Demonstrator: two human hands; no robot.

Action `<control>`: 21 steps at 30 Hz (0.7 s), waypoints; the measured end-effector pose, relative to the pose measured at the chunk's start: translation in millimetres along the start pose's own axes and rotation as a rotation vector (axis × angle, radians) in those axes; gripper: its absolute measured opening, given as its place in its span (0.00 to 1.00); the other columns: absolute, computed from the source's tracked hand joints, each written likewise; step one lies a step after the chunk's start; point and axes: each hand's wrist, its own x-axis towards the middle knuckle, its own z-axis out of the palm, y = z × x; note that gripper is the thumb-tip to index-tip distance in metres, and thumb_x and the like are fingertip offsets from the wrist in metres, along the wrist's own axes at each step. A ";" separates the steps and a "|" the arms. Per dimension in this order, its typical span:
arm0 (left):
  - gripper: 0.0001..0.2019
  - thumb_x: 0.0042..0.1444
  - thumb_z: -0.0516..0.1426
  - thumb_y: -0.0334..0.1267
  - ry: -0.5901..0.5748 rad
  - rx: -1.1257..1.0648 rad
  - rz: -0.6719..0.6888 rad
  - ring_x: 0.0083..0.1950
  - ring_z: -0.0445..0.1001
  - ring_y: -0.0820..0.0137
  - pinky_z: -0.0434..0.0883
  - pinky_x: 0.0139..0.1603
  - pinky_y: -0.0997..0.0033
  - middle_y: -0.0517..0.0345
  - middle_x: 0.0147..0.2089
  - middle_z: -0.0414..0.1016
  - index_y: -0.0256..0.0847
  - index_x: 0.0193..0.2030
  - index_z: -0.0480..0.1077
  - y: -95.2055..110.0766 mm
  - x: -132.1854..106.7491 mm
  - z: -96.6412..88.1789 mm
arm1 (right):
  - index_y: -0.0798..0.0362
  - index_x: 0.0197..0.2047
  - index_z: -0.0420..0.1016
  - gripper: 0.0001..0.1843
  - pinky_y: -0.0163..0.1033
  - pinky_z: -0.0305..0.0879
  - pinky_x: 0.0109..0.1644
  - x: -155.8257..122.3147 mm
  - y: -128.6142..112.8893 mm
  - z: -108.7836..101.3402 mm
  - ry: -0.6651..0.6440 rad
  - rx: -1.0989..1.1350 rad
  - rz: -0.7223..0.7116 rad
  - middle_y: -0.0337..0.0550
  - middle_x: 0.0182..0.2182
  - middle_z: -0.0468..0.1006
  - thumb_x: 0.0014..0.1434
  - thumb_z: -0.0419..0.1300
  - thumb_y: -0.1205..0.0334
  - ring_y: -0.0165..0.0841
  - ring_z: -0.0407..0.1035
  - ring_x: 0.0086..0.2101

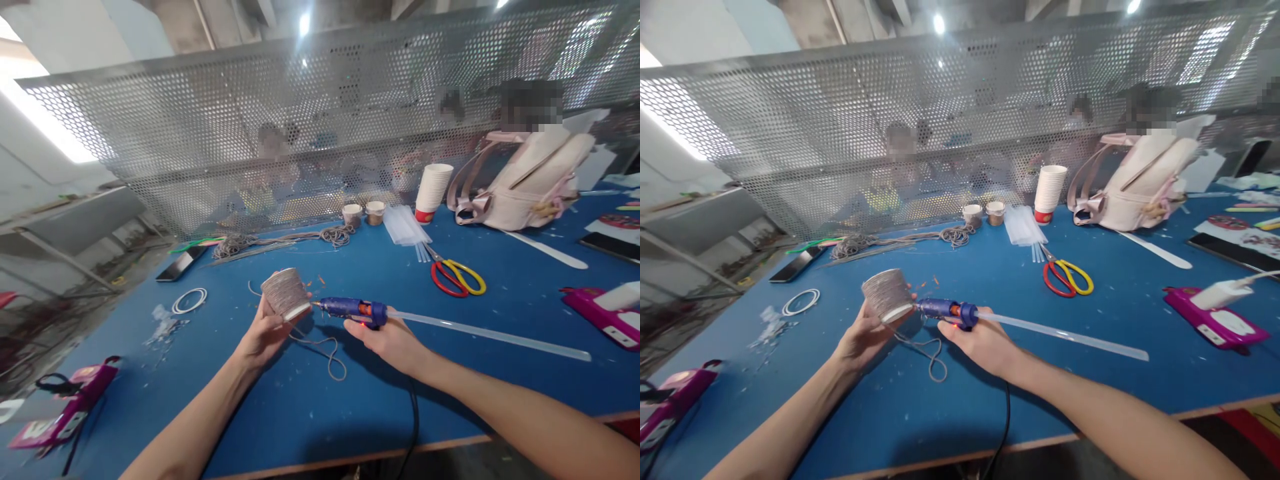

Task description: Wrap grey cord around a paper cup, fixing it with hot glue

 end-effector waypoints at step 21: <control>0.38 0.39 0.68 0.34 0.046 0.071 0.112 0.57 0.73 0.56 0.63 0.63 0.48 0.58 0.60 0.70 0.58 0.59 0.63 2.3 5.9 -2.2 | 0.52 0.24 0.70 0.19 0.33 0.56 0.24 13.2 16.0 -8.9 0.032 0.014 0.200 0.32 0.12 0.60 0.58 0.53 0.48 0.28 0.57 0.17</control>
